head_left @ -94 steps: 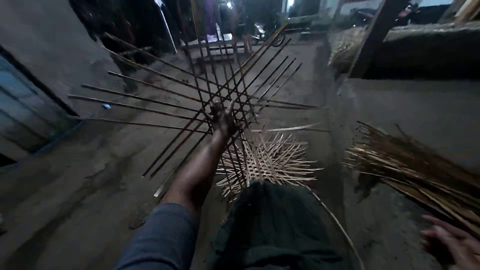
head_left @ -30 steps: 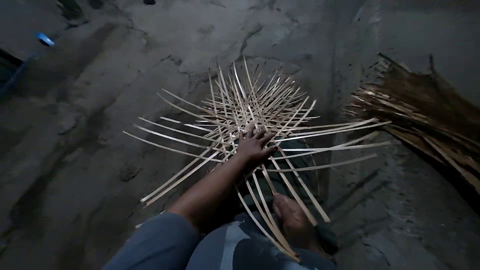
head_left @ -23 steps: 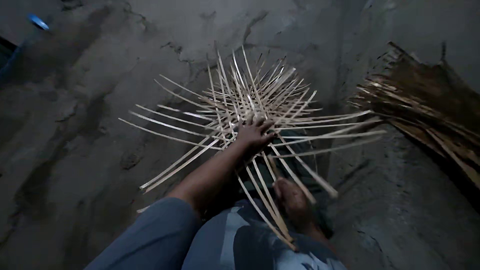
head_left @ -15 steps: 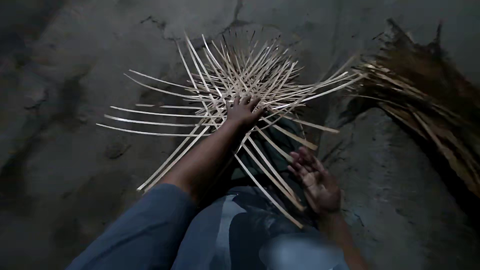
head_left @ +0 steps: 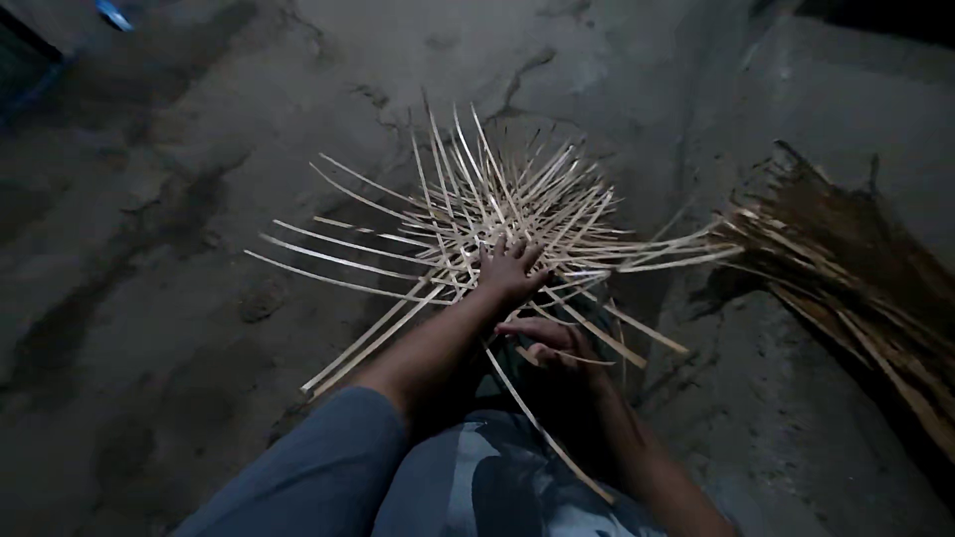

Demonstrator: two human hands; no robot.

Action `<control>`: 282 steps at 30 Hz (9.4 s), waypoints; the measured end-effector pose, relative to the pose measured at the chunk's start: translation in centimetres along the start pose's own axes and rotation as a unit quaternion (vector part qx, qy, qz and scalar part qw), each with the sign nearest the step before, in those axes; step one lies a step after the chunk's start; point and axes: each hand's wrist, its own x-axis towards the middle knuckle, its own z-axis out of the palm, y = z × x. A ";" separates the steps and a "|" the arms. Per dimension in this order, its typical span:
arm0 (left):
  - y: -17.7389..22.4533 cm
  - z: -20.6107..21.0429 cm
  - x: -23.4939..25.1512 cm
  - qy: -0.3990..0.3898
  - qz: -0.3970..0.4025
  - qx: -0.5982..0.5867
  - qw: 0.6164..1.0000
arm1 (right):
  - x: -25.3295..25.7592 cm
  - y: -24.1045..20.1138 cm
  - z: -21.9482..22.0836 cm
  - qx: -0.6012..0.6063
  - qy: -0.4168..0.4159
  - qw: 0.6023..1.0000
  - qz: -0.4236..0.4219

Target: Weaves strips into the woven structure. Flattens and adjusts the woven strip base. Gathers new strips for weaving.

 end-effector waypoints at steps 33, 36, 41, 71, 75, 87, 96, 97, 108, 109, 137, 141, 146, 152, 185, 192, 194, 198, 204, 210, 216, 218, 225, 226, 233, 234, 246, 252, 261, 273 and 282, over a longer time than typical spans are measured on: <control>1.5 1.1 -0.1 -0.040 0.028 0.001 0.999 | -1.6 -2.6 5.5 0.191 0.224 0.930 0.220; 1.7 0.7 -0.4 -0.042 0.032 -0.002 0.999 | -3.0 -3.6 5.8 0.199 0.231 0.931 0.203; 1.6 1.2 0.1 -0.039 0.033 0.002 0.999 | -5.7 -5.8 5.9 0.225 0.259 0.911 0.226; -2.0 -1.8 -2.7 -0.037 -0.039 -0.036 0.998 | -3.7 -4.9 2.5 -0.218 0.089 0.971 0.033; -1.3 -0.8 -3.1 0.006 -0.029 -0.036 0.999 | -0.4 -2.3 2.1 -0.087 0.038 0.994 -0.056; -1.4 -0.1 -2.4 -0.002 -0.055 -0.065 0.996 | -0.5 -2.9 5.5 0.212 0.202 0.932 0.215; -0.3 -0.1 -3.1 0.002 -0.059 -0.074 0.995 | -2.1 -3.6 5.8 0.145 0.191 0.947 0.214; -0.4 0.3 -3.0 0.005 -0.060 -0.072 0.996 | -2.2 -3.7 5.9 0.145 0.189 0.948 0.212; -1.2 0.9 -1.9 0.004 -0.046 -0.085 0.995 | -5.3 -6.0 5.7 0.169 0.222 0.935 0.220; -1.3 0.8 -1.7 0.000 -0.048 -0.082 0.995 | -5.9 -6.1 5.6 0.168 0.225 0.935 0.217; -1.6 -0.7 -1.9 0.037 -0.120 -0.099 0.987 | 0.4 -2.4 3.9 -0.053 0.019 0.997 -0.053; -1.6 -0.4 -1.5 0.028 -0.117 -0.084 0.989 | 0.7 -1.7 5.4 0.143 -0.009 0.989 0.019; -1.7 -0.3 -1.5 0.020 -0.105 -0.086 0.991 | -1.3 -2.8 6.8 0.197 0.074 0.956 0.205; -1.1 0.9 -1.8 0.018 -0.093 -0.096 0.991 | -2.3 -3.9 7.1 0.105 0.079 0.971 0.201; 0.5 -0.1 -1.2 -0.047 0.131 0.042 0.989 | -3.3 -3.1 0.9 -0.041 0.110 0.993 0.021; 0.5 0.0 -0.8 -0.059 0.110 0.048 0.991 | -2.5 -2.8 3.5 0.201 0.166 0.948 0.181; 0.7 0.5 -0.6 -0.055 0.108 0.055 0.991 | -2.7 -3.6 3.7 0.188 0.194 0.938 0.215; 1.2 1.3 -0.5 -0.073 0.122 0.070 0.987 | -3.4 -4.7 4.4 0.150 0.214 0.937 0.230; 1.2 0.9 0.1 -0.074 0.125 0.074 0.987 | -8.3 -7.3 6.4 0.131 0.196 0.949 0.208; 0.6 0.1 0.2 -0.066 0.122 0.038 0.990 | -12.1 -5.1 5.4 -0.042 0.164 0.978 0.120; 0.3 0.1 -0.5 -0.057 0.136 0.044 0.988 | -11.4 -6.8 1.2 -0.185 0.224 0.954 0.074; 0.4 0.3 -0.6 -0.054 0.137 0.049 0.988 | -9.4 -6.6 -0.3 -0.231 0.184 0.955 0.016; 0.8 -0.2 -1.3 -0.055 0.124 0.057 0.989 | -3.4 -3.7 -0.2 0.012 0.140 0.988 0.058; 1.0 -0.5 -1.5 -0.059 0.118 0.053 0.990 | -3.3 -3.5 0.4 0.046 0.153 0.984 0.080; 1.0 1.2 -0.4 -0.054 0.100 0.076 0.991 | -5.0 -4.2 3.2 0.107 0.285 0.933 0.192; 1.0 1.4 -0.3 -0.055 0.101 0.080 0.990 | -5.2 -4.3 3.3 0.097 0.282 0.934 0.198; 0.8 0.1 -0.7 -0.043 0.068 0.067 0.995 | -10.7 -7.2 3.1 0.137 0.171 0.967 0.133; 1.4 -3.7 -2.7 -0.072 -0.149 0.014 0.986 | -13.5 -7.6 -1.3 0.294 0.262 0.908 0.142; -1.8 -8.7 3.5 0.082 -0.014 -0.021 0.996 | -13.1 -7.3 -0.7 0.281 0.321 0.874 0.233; -0.9 -14.7 4.5 0.083 0.197 0.037 0.976 | -5.7 -6.2 4.7 0.012 0.140 0.983 0.116; -0.4 -3.5 -1.6 -0.085 0.154 0.030 0.984 | -4.3 -4.5 5.5 -0.058 0.117 0.989 -0.067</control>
